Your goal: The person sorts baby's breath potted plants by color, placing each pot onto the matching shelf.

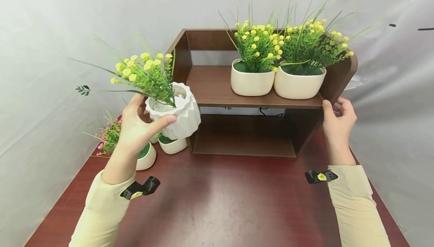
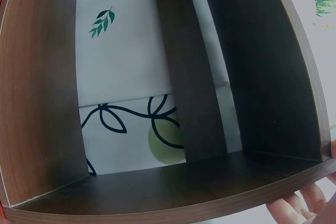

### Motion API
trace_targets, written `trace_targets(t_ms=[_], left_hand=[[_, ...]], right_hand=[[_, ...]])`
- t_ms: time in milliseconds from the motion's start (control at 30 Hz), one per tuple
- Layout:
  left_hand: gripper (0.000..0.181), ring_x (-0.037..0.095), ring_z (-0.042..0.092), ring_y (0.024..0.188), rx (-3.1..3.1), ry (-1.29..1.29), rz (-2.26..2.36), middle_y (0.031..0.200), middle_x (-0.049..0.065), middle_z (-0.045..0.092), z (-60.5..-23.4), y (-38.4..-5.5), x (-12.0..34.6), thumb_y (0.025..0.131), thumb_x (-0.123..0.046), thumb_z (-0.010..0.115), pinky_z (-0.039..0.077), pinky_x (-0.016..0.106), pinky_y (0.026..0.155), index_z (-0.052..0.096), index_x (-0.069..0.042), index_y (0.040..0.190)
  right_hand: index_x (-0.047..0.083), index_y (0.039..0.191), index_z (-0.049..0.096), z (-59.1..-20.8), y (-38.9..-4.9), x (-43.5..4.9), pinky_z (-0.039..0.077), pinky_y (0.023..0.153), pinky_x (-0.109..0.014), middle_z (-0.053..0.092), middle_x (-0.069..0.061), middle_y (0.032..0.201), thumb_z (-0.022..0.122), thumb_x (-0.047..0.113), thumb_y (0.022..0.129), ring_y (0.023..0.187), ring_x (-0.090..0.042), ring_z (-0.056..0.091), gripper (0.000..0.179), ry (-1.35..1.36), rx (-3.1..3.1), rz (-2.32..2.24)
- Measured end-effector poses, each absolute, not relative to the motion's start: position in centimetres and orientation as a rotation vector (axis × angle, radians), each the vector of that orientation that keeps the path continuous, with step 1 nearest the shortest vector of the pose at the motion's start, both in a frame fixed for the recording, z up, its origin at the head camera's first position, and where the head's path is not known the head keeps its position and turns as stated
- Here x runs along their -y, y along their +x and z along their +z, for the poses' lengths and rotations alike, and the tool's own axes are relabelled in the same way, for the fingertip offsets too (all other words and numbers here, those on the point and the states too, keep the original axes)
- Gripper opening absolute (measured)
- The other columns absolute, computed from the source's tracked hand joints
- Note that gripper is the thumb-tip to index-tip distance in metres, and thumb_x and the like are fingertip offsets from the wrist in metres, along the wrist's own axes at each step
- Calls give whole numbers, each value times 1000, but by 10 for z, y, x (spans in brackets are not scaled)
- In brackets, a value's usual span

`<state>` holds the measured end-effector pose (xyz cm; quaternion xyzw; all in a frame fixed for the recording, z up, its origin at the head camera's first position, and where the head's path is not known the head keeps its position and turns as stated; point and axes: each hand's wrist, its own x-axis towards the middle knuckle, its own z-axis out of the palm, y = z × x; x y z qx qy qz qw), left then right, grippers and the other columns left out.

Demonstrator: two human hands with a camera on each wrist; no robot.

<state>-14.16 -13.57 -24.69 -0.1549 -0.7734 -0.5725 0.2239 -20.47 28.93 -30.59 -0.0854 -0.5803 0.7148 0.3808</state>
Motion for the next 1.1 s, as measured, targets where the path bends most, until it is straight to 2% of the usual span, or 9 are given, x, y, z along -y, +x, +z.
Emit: trace_targets(t_ms=[233,400,667,933,1100], left_hand=[[73,11,54,103,2126,-481,-1610,119,2,58,-238,-156,117,70,-18,85,51,33,83,50,-13,133],[73,12,56,102,2122,-514,-1622,119,3,59,-235,-168,106,69,-19,85,51,32,81,50,-13,133],[74,14,54,107,2221,-470,-1489,121,5,59,-232,-189,95,69,-30,85,46,33,91,50,-10,131],[72,17,57,103,2263,-424,-1548,119,9,60,-234,-211,83,70,-29,84,48,32,89,49,-7,129],[75,17,54,112,2308,-358,-1530,125,8,58,-234,-222,78,70,-34,83,45,32,96,48,-8,131]], right_hand=[[16,83,65,-305,-205,-288,35,39,-13,54,4,62,67,1,82,38,-4,41,16,-238,1488,1826],[16,80,64,-305,-204,-288,35,38,-13,55,5,60,67,0,82,37,-3,41,16,-240,1478,1822],[14,77,63,-305,-206,-289,34,38,-13,56,5,60,67,-2,81,36,-3,41,17,-222,1465,1831],[14,77,63,-304,-207,-289,35,38,-13,57,4,62,67,-2,81,38,-4,41,17,-214,1453,1837],[13,78,64,-305,-206,-290,34,38,-13,57,4,63,67,-1,81,39,-4,41,15,-228,1451,1855]])
